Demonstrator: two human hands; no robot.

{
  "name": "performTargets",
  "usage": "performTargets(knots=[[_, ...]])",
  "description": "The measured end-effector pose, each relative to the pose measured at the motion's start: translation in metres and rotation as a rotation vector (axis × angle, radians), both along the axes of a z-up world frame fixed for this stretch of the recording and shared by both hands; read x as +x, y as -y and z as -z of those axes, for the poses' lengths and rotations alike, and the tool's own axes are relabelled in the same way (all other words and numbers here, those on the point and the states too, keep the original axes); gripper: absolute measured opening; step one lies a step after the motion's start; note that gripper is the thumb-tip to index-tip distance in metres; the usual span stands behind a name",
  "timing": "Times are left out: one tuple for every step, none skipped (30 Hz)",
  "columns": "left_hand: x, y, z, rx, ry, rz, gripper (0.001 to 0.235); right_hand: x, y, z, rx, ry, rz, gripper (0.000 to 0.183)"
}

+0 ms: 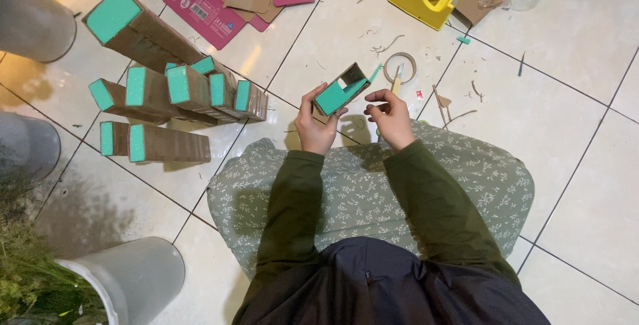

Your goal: The person assembles small cardboard boxes by folding flaps and securing them with tape. They handle a stack of finished boxes, pick up a flat cardboard piece, fold it into a box shape, and use a utility knife to trim excess material before taping the edges.

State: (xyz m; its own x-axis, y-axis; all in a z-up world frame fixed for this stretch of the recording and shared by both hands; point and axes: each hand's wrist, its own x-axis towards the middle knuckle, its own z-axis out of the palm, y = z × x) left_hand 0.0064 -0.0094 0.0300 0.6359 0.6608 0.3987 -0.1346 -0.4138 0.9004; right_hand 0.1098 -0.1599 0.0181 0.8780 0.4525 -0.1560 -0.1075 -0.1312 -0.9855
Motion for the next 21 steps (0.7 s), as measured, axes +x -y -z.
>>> performTargets(knots=[[0.000, 0.000, 0.000, 0.000, 0.000, 0.002, 0.067, 0.001, -0.001, 0.002, 0.000, 0.000, 0.002, 0.020], [0.000, 0.000, 0.000, -0.005, 0.005, 0.003, 0.066, 0.001, -0.001, 0.003, 0.003, -0.003, -0.004, 0.020], [0.000, 0.000, 0.000, -0.010, 0.010, 0.004, 0.066, 0.001, 0.000, 0.005, 0.006, -0.006, -0.009, 0.020], [0.000, 0.000, 0.000, -0.010, 0.010, 0.005, 0.066, 0.001, 0.000, 0.004, 0.006, -0.005, -0.007, 0.020], [0.000, 0.000, -0.001, -0.010, 0.009, 0.004, 0.067, 0.001, 0.000, 0.004, 0.003, -0.004, -0.009, 0.020], [0.000, 0.000, -0.001, -0.010, 0.007, 0.002, 0.067, 0.000, 0.000, 0.004, -0.001, -0.005, -0.011, 0.020], [0.000, 0.000, -0.001, -0.010, 0.006, 0.003, 0.067, 0.001, 0.000, 0.005, -0.002, -0.005, -0.011, 0.020], [0.000, 0.000, 0.000, -0.013, 0.007, 0.000, 0.067, 0.001, 0.000, 0.006, -0.006, -0.003, -0.020, 0.020], [0.000, 0.000, 0.001, -0.015, 0.008, -0.002, 0.067, 0.002, 0.000, 0.007, -0.010, -0.001, -0.029, 0.020], [0.000, 0.000, 0.001, -0.015, 0.008, -0.002, 0.067, 0.002, 0.001, 0.008, -0.010, -0.001, -0.028, 0.020], [0.000, 0.000, 0.000, -0.015, 0.006, -0.002, 0.067, 0.003, 0.001, 0.010, -0.032, 0.016, -0.042, 0.020], [0.000, -0.001, 0.000, -0.016, 0.005, -0.002, 0.067, 0.004, 0.002, 0.010, -0.055, 0.034, -0.056, 0.020], [0.001, 0.000, 0.001, -0.017, 0.006, -0.002, 0.067, 0.006, 0.002, 0.016, -0.056, 0.035, -0.056, 0.020], [0.001, 0.000, 0.001, -0.022, 0.005, -0.006, 0.066, 0.007, 0.003, 0.023, -0.088, 0.078, -0.078, 0.022], [0.001, 0.001, 0.002, -0.027, 0.005, -0.010, 0.066, 0.008, 0.003, 0.029, -0.120, 0.122, -0.100, 0.025], [0.000, 0.000, 0.003, -0.027, 0.006, -0.008, 0.066, 0.006, 0.005, 0.026, -0.121, 0.123, -0.099, 0.025], [0.000, 0.000, 0.004, -0.031, -0.005, -0.015, 0.066, 0.005, 0.007, 0.023, -0.120, 0.084, -0.136, 0.025], [0.002, -0.001, 0.005, -0.035, -0.013, -0.020, 0.067, 0.005, 0.009, 0.020, -0.119, 0.047, -0.171, 0.026], [0.002, -0.001, 0.010, -0.034, -0.011, -0.017, 0.067, 0.012, 0.013, 0.001, -0.118, 0.050, -0.168, 0.026], [0.004, -0.002, 0.016, -0.035, -0.029, -0.035, 0.067, 0.019, 0.018, -0.018, -0.162, 0.017, -0.321, 0.031], [0.005, -0.003, 0.021, -0.037, -0.048, -0.054, 0.068, 0.026, 0.022, -0.036, -0.205, -0.015, -0.475, 0.039]])
